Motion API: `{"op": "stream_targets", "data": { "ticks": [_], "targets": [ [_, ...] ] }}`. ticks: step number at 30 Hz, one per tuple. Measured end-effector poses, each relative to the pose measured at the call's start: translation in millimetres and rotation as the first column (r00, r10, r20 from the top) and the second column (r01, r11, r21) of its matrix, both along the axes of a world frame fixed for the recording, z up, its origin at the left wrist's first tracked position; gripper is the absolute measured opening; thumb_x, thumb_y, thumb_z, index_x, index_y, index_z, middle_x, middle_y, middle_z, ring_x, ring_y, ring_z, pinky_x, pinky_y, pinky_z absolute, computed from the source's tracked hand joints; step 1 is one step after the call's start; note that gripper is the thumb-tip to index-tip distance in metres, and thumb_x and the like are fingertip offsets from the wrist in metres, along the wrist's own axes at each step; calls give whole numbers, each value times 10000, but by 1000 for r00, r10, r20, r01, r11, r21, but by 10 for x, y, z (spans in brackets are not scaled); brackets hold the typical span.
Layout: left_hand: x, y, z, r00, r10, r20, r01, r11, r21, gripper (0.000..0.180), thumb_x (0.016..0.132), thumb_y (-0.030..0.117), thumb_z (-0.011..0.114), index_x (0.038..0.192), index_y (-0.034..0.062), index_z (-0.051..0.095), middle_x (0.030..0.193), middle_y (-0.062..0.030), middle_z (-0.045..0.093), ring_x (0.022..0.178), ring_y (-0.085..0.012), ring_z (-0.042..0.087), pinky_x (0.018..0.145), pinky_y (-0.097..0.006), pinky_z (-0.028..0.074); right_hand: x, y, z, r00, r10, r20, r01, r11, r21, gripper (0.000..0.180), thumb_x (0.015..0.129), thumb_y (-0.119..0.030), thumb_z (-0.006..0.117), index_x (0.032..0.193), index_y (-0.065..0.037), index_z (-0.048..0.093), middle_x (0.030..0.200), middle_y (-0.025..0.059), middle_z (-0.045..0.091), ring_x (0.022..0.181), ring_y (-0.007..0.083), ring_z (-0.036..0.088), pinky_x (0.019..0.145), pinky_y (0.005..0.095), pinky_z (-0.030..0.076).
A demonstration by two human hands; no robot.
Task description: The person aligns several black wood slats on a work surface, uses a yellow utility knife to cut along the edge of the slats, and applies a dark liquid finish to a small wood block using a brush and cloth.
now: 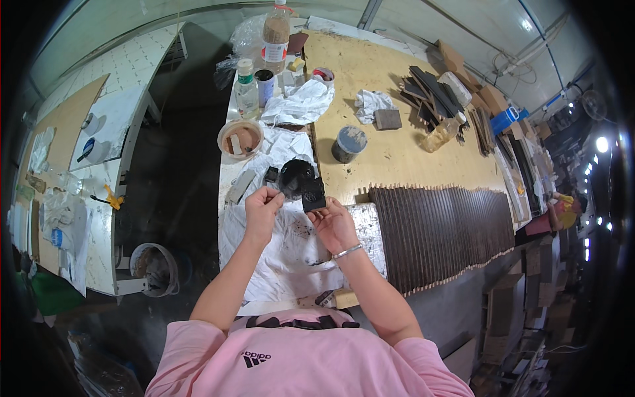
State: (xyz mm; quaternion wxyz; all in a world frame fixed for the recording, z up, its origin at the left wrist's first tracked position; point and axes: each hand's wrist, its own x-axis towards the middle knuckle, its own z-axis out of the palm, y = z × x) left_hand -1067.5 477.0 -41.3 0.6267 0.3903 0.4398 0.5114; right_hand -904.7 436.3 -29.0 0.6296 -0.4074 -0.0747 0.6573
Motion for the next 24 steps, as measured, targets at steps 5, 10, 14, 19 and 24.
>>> {"op": "stream_targets", "data": {
  "ticks": [5,10,14,19,24],
  "targets": [
    [63,-90,1,985,-169,10,170,984,-58,47,841,29,656,808,25,623,683,24,567,580,-33,440,526,-195,338,-12,-1,-24,998,-69,-4,69,994,-88,106,988,-142,490,950,-44,500,887,105,632,776,196,630,713,322,559],
    [34,-23,-69,999,43,-20,-43,998,34,69,848,14,655,791,22,617,666,48,545,568,-12,424,498,-195,325,-32,-3,-38,995,-88,-36,86,996,-32,109,985,-150,502,942,-51,496,856,101,621,753,190,620,716,332,561],
    [63,-111,-73,998,-57,24,57,998,2,73,844,-3,651,785,22,615,669,47,545,577,-15,426,507,-197,329,-33,8,-6,995,-96,-2,96,992,-84,111,985,-147,500,930,-50,497,844,101,617,744,185,617,711,338,562],
    [36,-24,-60,993,113,-41,-108,988,107,77,839,-3,653,776,18,615,658,53,533,563,-14,425,499,-195,325,-65,4,18,997,-75,15,75,997,-9,126,973,-144,526,899,-44,503,795,92,596,734,172,613,699,345,563],
    [6,-49,-131,999,-30,-23,31,999,22,101,843,-14,645,753,17,608,642,55,523,553,-22,417,498,-198,324,-56,-11,9,997,-75,31,77,996,-41,114,974,-127,514,896,-45,499,772,77,577,717,174,609,698,346,564]
  ]
}}
